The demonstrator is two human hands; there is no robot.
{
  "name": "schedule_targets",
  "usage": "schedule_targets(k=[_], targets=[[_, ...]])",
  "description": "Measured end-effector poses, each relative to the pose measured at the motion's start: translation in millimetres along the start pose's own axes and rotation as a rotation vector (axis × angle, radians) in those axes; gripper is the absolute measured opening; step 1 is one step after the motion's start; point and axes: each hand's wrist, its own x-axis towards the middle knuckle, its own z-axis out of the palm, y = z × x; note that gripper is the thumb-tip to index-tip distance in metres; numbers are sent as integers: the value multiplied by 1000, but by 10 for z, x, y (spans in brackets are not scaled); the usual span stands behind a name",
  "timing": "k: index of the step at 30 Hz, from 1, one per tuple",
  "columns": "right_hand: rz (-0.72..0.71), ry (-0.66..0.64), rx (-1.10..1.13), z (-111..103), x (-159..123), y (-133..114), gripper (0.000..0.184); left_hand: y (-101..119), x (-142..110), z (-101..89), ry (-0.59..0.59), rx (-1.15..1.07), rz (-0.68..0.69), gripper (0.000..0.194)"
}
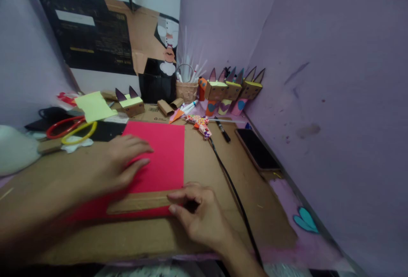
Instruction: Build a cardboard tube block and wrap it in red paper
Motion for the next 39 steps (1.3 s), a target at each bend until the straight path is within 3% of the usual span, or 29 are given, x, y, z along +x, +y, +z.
schedule_targets(k=[2,4,8,15,18,26,39], targets=[[-26,3,-23,-5,-2,-18,11,-156,478,83,-176,50,-37,28],[-45,3,-29,-6,-6,-19,11,-310,879,222,-230,82,-81,31],[-74,39,-40,-4,-23,21,14,-517,1263,450,-311,149,-151,25],[-60,45,-51,-8,-121,88,19,-639,1306,444,-379,179,-182,21],[-35,81,-33,-2,-165,117,20,-685,1332,449,-350,193,-198,21],[-15,-12,-3,-27,-138,138,20,-744,1279,544,-275,161,-219,21],[-151,-72,-42,-139,14,20,24,-747,1240,630,-236,126,-311,14]])
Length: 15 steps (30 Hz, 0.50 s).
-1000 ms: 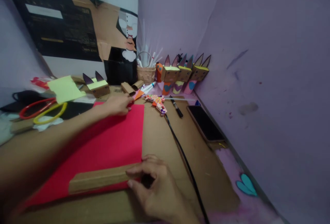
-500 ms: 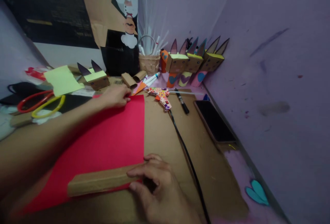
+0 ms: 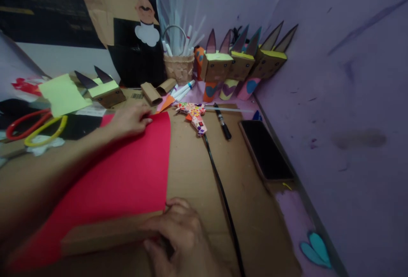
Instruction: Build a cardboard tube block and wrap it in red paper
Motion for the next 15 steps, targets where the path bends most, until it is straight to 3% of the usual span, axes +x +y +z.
schedule_targets(k=[11,15], targets=[[4,6,11,-10,-37,14,24,27,-17,36,3,-78,-22,12],[13,-19,8,27,-68,67,27,11,-77,-86,-19,-145,13,17]])
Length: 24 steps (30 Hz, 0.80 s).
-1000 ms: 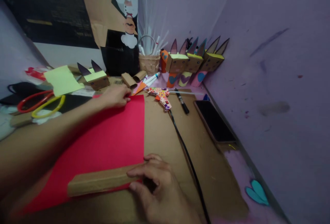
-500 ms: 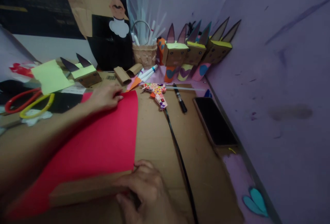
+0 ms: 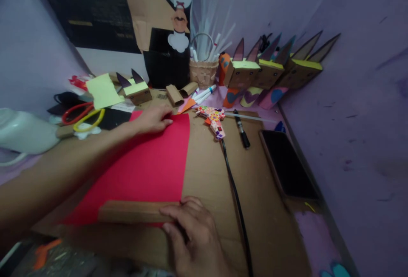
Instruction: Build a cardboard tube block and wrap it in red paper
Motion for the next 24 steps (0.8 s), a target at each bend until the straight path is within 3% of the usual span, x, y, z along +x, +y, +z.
schedule_targets(k=[4,7,9,12,17,24], targets=[[-8,-45,39,17,-6,18,28,20,-401,-323,32,-124,27,36],[20,-50,8,11,-17,0,24,137,-965,-519,46,-378,32,25],[67,-52,-32,11,-28,-12,24,253,-1348,-532,-12,-458,109,17],[99,-57,-67,30,-35,-12,26,407,-1737,-388,-148,-380,196,17],[65,-3,-118,71,-36,0,28,493,-1860,-118,-220,-313,242,25],[67,98,-96,61,-170,-74,49,441,-1870,-20,-205,-324,249,32]])
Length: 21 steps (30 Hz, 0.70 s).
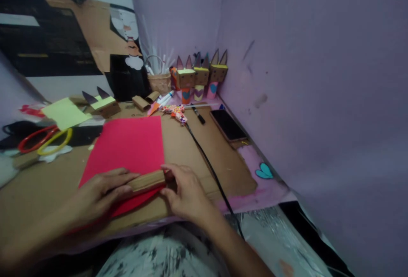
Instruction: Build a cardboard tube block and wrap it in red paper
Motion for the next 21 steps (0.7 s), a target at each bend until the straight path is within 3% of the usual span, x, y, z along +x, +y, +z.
schedule_targets(k=[3,6,9,13,21], targets=[[14,47,-19,-22,-41,-43,51,-39,-5,37,24,-20,-9,35],[-26,119,-59,-40,-99,-77,33,-69,-1,61,17,-22,-24,35],[-140,100,-152,-35,-169,-73,16,-61,-1,79,49,0,-17,34],[-248,70,-275,7,-214,-24,9,-6,-17,102,117,-11,-26,33],[-166,134,-243,69,-219,13,5,9,-76,67,62,18,16,33]])
